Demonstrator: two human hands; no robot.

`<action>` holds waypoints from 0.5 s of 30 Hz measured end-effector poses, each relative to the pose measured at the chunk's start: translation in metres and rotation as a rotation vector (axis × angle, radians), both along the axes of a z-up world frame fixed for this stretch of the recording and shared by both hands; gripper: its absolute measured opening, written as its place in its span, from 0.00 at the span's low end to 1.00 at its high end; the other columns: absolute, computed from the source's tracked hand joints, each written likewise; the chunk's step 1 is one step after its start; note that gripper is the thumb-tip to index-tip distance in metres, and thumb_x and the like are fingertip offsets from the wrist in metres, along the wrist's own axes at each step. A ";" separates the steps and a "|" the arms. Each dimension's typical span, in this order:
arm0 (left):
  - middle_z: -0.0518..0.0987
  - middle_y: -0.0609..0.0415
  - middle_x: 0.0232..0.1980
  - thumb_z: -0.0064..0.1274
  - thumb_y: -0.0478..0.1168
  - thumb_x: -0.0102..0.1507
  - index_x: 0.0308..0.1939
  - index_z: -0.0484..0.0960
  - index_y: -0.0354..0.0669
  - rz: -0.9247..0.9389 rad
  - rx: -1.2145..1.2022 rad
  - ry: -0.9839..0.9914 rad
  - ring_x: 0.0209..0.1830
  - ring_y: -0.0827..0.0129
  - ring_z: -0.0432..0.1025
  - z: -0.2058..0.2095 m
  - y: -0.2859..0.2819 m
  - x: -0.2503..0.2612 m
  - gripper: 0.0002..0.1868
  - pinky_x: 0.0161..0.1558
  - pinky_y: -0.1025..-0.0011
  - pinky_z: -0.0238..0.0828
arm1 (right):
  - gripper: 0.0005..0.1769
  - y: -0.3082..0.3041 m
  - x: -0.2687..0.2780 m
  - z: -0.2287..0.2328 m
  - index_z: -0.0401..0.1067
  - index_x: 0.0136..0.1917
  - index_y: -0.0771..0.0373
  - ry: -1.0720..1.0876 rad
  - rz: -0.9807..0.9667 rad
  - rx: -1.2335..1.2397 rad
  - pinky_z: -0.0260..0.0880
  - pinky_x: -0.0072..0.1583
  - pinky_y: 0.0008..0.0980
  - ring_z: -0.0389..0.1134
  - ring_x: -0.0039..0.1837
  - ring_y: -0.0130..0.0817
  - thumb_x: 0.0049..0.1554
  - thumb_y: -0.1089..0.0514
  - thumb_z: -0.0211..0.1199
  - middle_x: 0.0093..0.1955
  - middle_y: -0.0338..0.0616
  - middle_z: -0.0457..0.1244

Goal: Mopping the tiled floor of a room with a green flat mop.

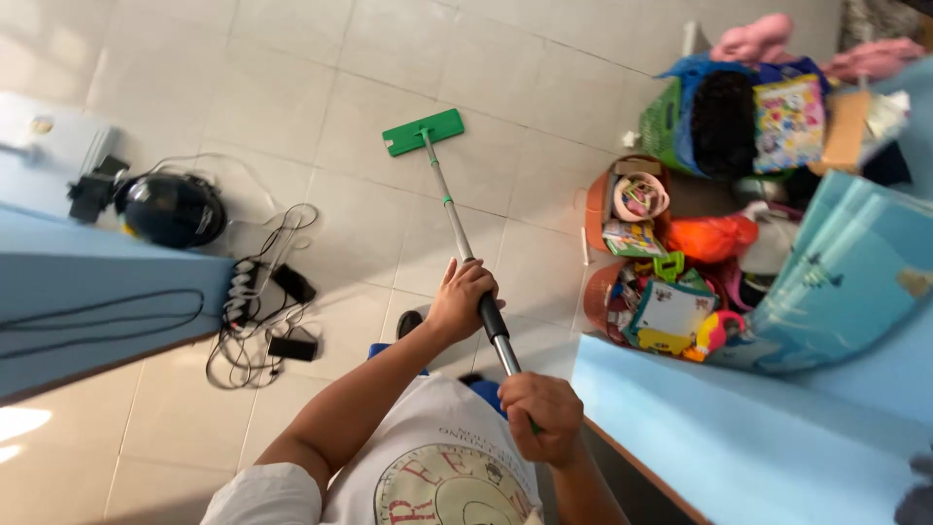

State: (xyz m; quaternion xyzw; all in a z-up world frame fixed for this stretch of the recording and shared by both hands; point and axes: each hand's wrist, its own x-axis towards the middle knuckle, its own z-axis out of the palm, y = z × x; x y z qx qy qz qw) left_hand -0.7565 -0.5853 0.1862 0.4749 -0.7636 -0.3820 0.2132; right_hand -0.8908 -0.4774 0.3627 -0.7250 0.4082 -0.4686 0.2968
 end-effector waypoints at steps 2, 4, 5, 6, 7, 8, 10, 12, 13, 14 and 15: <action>0.77 0.56 0.53 0.63 0.47 0.59 0.40 0.79 0.50 0.066 0.016 -0.032 0.73 0.54 0.61 -0.006 -0.013 0.016 0.11 0.74 0.38 0.44 | 0.08 -0.025 0.005 -0.005 0.68 0.35 0.64 -0.027 0.077 0.011 0.75 0.42 0.32 0.72 0.37 0.36 0.57 0.66 0.58 0.36 0.44 0.66; 0.78 0.57 0.52 0.63 0.46 0.59 0.40 0.80 0.50 0.103 0.027 -0.059 0.73 0.54 0.61 -0.017 -0.030 0.029 0.11 0.74 0.38 0.44 | 0.07 -0.050 0.011 -0.012 0.69 0.36 0.65 -0.049 0.126 0.017 0.75 0.42 0.33 0.72 0.37 0.37 0.56 0.66 0.58 0.36 0.44 0.66; 0.78 0.56 0.53 0.62 0.46 0.59 0.40 0.79 0.50 0.151 0.005 -0.073 0.73 0.55 0.62 -0.026 -0.043 0.035 0.10 0.73 0.37 0.45 | 0.06 -0.065 0.014 -0.018 0.69 0.36 0.65 -0.014 0.133 0.004 0.75 0.42 0.33 0.72 0.37 0.37 0.56 0.66 0.57 0.37 0.45 0.67; 0.78 0.56 0.53 0.62 0.46 0.59 0.39 0.79 0.50 0.199 -0.017 -0.088 0.73 0.55 0.62 -0.035 -0.055 0.040 0.10 0.72 0.37 0.46 | 0.06 -0.080 0.016 -0.024 0.69 0.37 0.65 0.020 0.140 -0.008 0.76 0.43 0.33 0.72 0.38 0.37 0.56 0.67 0.56 0.38 0.45 0.68; 0.78 0.56 0.53 0.62 0.46 0.59 0.39 0.79 0.50 0.208 -0.010 -0.091 0.73 0.55 0.62 -0.044 -0.069 0.047 0.10 0.72 0.37 0.46 | 0.06 -0.096 0.018 -0.033 0.69 0.37 0.65 0.017 0.149 -0.002 0.76 0.43 0.33 0.72 0.38 0.37 0.56 0.67 0.56 0.38 0.45 0.68; 0.78 0.55 0.53 0.62 0.46 0.60 0.40 0.79 0.50 0.271 -0.046 -0.114 0.71 0.54 0.63 -0.053 -0.082 0.052 0.10 0.71 0.36 0.48 | 0.06 -0.112 0.019 -0.042 0.69 0.38 0.65 0.002 0.179 0.005 0.76 0.45 0.33 0.73 0.40 0.38 0.57 0.67 0.57 0.39 0.45 0.68; 0.77 0.53 0.53 0.61 0.46 0.61 0.40 0.79 0.49 0.332 -0.073 -0.143 0.70 0.53 0.64 -0.069 -0.103 0.064 0.10 0.70 0.35 0.50 | 0.06 -0.136 0.025 -0.060 0.69 0.38 0.65 -0.018 0.208 0.023 0.76 0.47 0.33 0.74 0.43 0.38 0.58 0.68 0.57 0.40 0.45 0.68; 0.78 0.53 0.51 0.64 0.45 0.58 0.38 0.80 0.48 0.426 -0.087 -0.179 0.68 0.52 0.65 -0.079 -0.127 0.066 0.11 0.68 0.38 0.53 | 0.04 -0.162 0.025 -0.075 0.73 0.43 0.68 -0.025 0.098 -0.006 0.75 0.50 0.32 0.74 0.47 0.38 0.59 0.68 0.58 0.46 0.47 0.70; 0.78 0.53 0.51 0.64 0.45 0.58 0.38 0.80 0.48 0.427 -0.079 -0.181 0.68 0.52 0.65 -0.085 -0.130 0.062 0.11 0.68 0.38 0.53 | 0.04 -0.164 0.023 -0.095 0.73 0.43 0.68 -0.026 0.101 0.002 0.75 0.50 0.32 0.74 0.47 0.38 0.59 0.68 0.58 0.46 0.47 0.70; 0.78 0.52 0.51 0.65 0.43 0.58 0.38 0.79 0.48 0.488 -0.093 -0.120 0.69 0.51 0.65 -0.091 -0.134 0.057 0.11 0.69 0.44 0.57 | 0.08 -0.167 0.020 -0.114 0.72 0.40 0.67 -0.173 0.005 0.182 0.74 0.48 0.31 0.72 0.43 0.36 0.61 0.65 0.54 0.48 0.47 0.71; 0.77 0.52 0.51 0.67 0.42 0.57 0.38 0.77 0.47 0.536 -0.106 -0.057 0.70 0.49 0.65 -0.095 -0.140 0.048 0.13 0.69 0.50 0.61 | 0.14 -0.169 0.014 -0.132 0.71 0.38 0.66 -0.319 -0.102 0.362 0.72 0.46 0.30 0.71 0.40 0.34 0.63 0.61 0.51 0.50 0.46 0.72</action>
